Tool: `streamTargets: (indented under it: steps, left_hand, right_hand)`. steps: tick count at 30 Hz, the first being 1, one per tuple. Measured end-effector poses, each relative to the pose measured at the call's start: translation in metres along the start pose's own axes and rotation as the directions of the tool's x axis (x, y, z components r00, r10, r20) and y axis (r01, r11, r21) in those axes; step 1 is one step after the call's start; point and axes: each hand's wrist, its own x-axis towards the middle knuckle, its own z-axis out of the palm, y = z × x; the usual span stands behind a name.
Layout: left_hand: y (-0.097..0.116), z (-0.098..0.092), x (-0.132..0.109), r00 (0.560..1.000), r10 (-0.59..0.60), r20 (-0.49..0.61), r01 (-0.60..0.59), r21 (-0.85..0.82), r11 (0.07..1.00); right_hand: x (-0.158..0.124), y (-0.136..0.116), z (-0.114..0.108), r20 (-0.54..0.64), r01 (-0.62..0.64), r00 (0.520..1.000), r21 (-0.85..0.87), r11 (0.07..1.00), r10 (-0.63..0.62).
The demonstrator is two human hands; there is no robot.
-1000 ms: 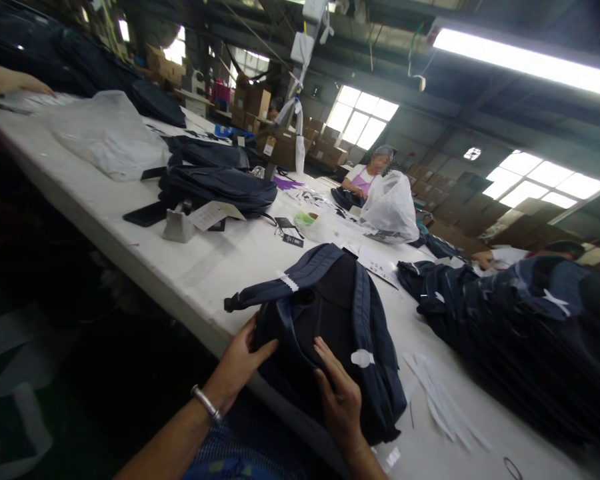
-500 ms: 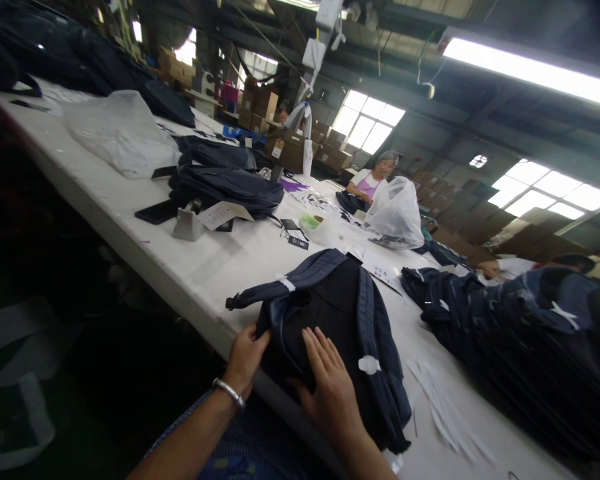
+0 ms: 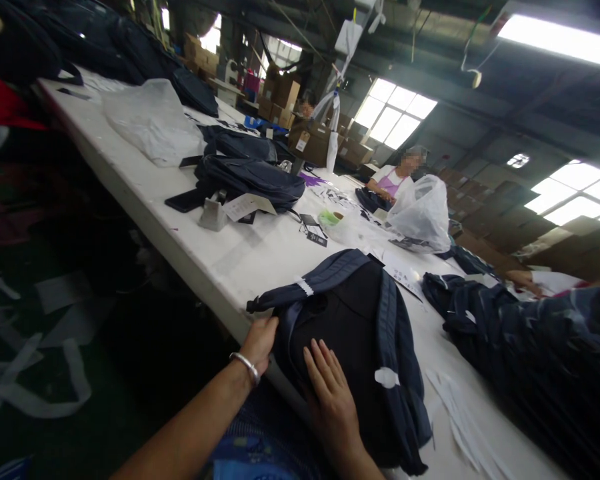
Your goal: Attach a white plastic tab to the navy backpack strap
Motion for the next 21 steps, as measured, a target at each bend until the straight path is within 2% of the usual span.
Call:
streamTargets:
  steps: [3,6,8,11,13,16,19,21]
  left_hand:
    - [0.006,-0.004,0.001,0.987,-0.148,0.067,0.153,-0.082,0.985]
    - [0.014,-0.005,-0.003,0.972,-0.168,0.164,0.191,-0.135,0.972]
    - [0.017,-0.002,-0.007,0.968,-0.111,0.224,0.143,-0.133,0.981]
    - [0.017,-0.001,-0.01,0.978,-0.002,0.208,0.019,-0.079,0.997]
    - [0.016,-0.006,-0.009,0.982,-0.029,0.187,0.045,-0.082,0.996]
    - [0.019,-0.015,-0.009,0.969,-0.069,0.237,0.092,-0.086,0.992]
    - [0.025,-0.015,-0.01,0.944,0.052,0.325,-0.04,-0.044,0.998]
    - [0.026,-0.009,-0.007,0.932,0.14,0.334,-0.15,0.003,0.989]
  right_hand:
    - [-0.005,-0.003,0.004,0.029,0.011,1.0,-0.028,1.0,-0.01]
    - [-0.004,-0.006,0.003,0.06,0.017,0.998,-0.072,0.997,-0.013]
    - [-0.004,-0.007,0.001,0.082,0.009,0.997,-0.094,0.995,-0.001]
    - [-0.005,-0.007,0.001,0.062,0.002,0.998,-0.066,0.998,0.002]
    - [-0.007,-0.005,0.002,-0.008,-0.014,1.0,0.009,1.0,0.014]
    - [-0.011,-0.002,0.004,-0.133,-0.081,0.986,0.169,0.982,0.104]
    - [-0.011,-0.001,0.003,-0.171,-0.124,0.969,0.281,0.952,0.177]
    - [-0.009,0.001,0.001,-0.18,-0.128,0.965,0.305,0.944,0.189]
